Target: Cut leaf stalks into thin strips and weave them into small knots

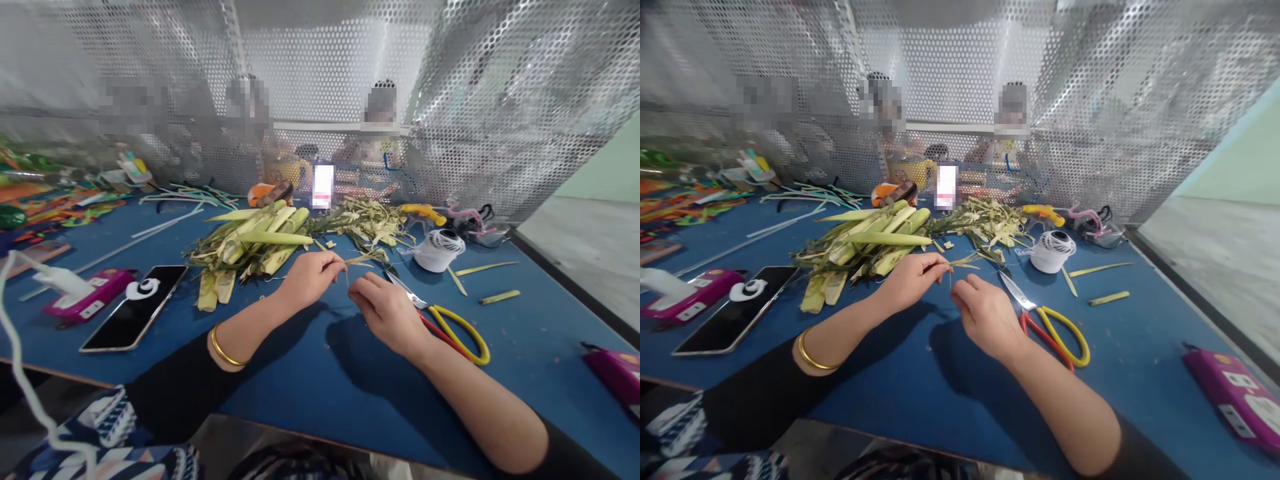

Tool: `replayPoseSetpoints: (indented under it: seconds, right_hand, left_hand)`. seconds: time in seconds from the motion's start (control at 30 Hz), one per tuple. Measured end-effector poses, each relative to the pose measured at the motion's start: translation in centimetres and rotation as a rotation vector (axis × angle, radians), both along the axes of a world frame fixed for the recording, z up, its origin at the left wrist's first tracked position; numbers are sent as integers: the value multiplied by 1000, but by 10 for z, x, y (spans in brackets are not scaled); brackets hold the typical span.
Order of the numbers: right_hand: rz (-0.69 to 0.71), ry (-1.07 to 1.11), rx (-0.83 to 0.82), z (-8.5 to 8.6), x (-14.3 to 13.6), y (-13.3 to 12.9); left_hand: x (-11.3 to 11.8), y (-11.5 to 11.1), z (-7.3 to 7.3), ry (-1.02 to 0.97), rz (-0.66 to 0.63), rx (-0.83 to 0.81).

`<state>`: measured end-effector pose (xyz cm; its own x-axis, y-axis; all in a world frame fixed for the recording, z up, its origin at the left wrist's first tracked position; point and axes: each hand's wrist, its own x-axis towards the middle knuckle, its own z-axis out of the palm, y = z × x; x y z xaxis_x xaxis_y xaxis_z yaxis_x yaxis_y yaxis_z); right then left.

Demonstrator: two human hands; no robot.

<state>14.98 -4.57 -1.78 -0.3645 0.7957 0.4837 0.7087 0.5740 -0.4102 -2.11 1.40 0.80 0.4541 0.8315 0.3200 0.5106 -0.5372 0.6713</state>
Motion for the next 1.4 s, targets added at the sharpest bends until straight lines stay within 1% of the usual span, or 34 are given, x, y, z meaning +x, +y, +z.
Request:
replayPoseSetpoints:
  seconds: [0.07, 0.13, 0.2, 0.27, 0.3, 0.37, 0.47, 0.57, 0.67, 0.73, 0.8, 0.87, 0.9, 0.97, 1.03, 1.07, 1.13, 1.2, 1.27, 1.3, 1.33, 1.37, 1.4]
  right_hand:
    - [-13, -1, 101, 3, -2, -4]
    - [28, 92, 141, 4, -3, -6]
    - [131, 212, 92, 4, -5, -5]
    - [226, 282, 13, 4, -6, -3]
    - [250, 287, -11, 5, -7, -3]
    - [264, 272, -9, 6, -8, -4]
    - [275, 279, -12, 10, -7, -7]
    - [228, 404, -137, 14, -1, -5]
    - [164, 691, -334, 17, 9, 4]
    - [151, 944, -480, 16, 16, 12]
    - [142, 1184, -633, 14, 21, 19]
    - [132, 1349, -750, 10, 23, 23]
    - [125, 1398, -781, 7, 22, 24]
    - [108, 1436, -776, 2, 17, 24]
    - [103, 1382, -720, -3, 8, 21]
    - [105, 1322, -671, -5, 3, 18]
    - [108, 1099, -531, -7, -6, 11]
    - [129, 774, -338, -6, -12, 4]
    - [164, 465, -160, -3, -14, -3]
    - [179, 357, -101, -1, -14, -5]
    - [187, 296, -74, 2, -12, -6]
    - [183, 281, -82, 5, -10, -6]
    - [172, 308, -125, 8, -6, -6]
  left_hand:
    - [1, -1, -1, 9, 12, 4]
    - [2, -3, -2, 30, -1, 15]
    - [3, -3, -4, 62, -15, 36]
    - [3, -3, -7, 93, -11, 57]
    - [3, -3, -8, 108, -4, 68]
    - [4, -2, -11, 144, 0, 90]
    - [4, -3, -13, 210, -40, 145]
    - [4, -5, -12, 307, -117, 205]
    - [3, -8, -6, 375, -276, 204]
    - [2, -10, 0, 333, -391, 136]
    - [1, -12, 7, 220, -436, 15]
    - [1, -13, 12, 82, -401, -102]
    - [1, -13, 13, 15, -366, -144]
    - [1, -12, 13, -100, -271, -181]
    - [1, -9, 9, -174, -161, -171]
    - [2, -7, 7, -190, -104, -149]
    - [2, -5, 3, -184, -7, -97]
    - [3, -4, -1, -129, 56, -53]
    - [4, -6, -5, -20, 77, -12]
    - [4, -7, -6, 56, 69, 16]
    - [5, -9, -7, 138, 49, 50]
    - [5, -10, -8, 221, 10, 87]
    - [5, -12, -8, 297, -49, 122]
